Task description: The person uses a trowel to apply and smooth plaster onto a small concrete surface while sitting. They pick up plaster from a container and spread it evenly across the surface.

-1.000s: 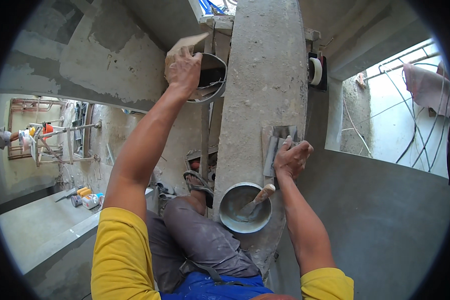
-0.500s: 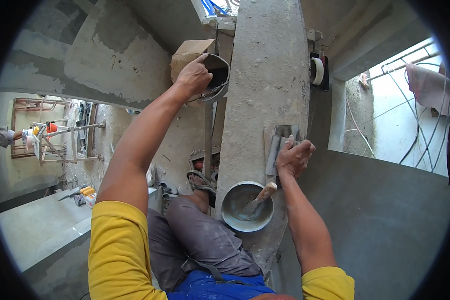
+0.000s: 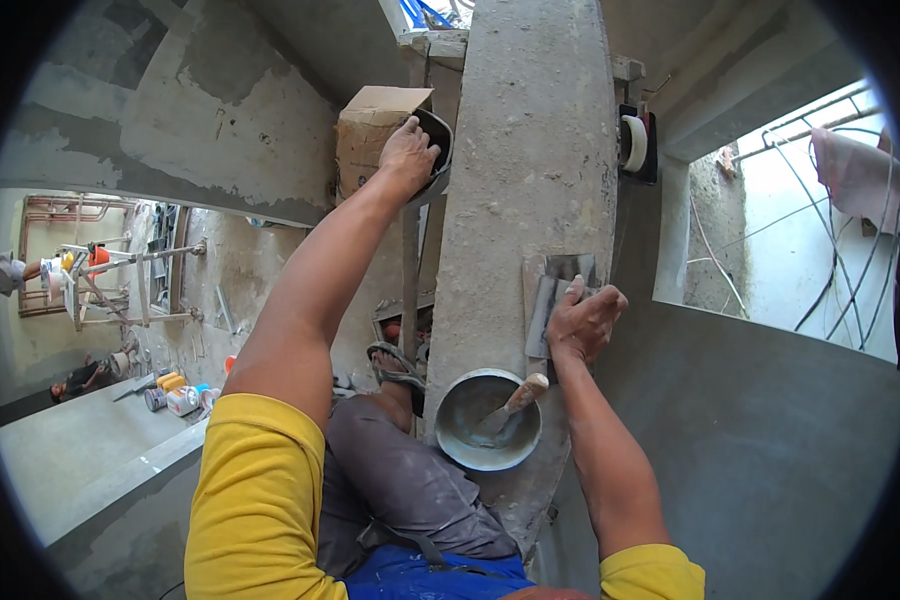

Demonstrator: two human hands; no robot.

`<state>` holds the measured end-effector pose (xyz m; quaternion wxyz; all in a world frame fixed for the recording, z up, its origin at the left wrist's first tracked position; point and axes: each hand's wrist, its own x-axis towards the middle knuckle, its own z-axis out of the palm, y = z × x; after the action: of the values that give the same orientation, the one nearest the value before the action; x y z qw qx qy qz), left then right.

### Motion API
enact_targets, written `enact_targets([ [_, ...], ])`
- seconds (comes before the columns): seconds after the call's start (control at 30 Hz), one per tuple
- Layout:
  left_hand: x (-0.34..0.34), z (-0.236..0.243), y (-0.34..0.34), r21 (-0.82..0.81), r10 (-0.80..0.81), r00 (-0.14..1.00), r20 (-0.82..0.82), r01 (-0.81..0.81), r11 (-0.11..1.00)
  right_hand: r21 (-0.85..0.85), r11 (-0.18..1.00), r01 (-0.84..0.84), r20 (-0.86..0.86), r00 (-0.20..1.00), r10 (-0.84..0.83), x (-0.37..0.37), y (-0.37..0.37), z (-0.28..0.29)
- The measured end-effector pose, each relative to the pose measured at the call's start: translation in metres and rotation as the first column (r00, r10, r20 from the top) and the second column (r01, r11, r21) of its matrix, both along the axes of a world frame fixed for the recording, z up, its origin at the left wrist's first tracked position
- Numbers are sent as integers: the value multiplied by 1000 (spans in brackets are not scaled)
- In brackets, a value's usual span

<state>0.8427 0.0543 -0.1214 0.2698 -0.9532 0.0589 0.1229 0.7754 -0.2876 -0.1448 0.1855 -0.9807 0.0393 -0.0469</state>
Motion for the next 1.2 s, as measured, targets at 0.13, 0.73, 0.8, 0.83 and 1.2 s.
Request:
enact_targets([
  [0.13, 2, 4, 2, 84, -34, 987, -158, 48, 995, -11, 1000, -9, 32, 999, 9, 0, -1, -2],
  [0.73, -15, -7, 12, -57, -134, 984, 121, 142, 988, -36, 999, -4, 44, 999, 5, -1, 2, 1],
  [0.8, -16, -4, 10, -110, -145, 964, 224, 172, 979, -52, 999, 2, 51, 999, 1, 0, 0, -1],
  [0.83, -16, -2, 11, -67, -138, 975, 173, 152, 986, -42, 999, -3, 53, 999, 5, 0, -1, -2],
  [1.2, -17, 11, 4, 170, 18, 999, -33, -12, 985, -11, 1000, -9, 66, 998, 10, 0, 0, 0],
])
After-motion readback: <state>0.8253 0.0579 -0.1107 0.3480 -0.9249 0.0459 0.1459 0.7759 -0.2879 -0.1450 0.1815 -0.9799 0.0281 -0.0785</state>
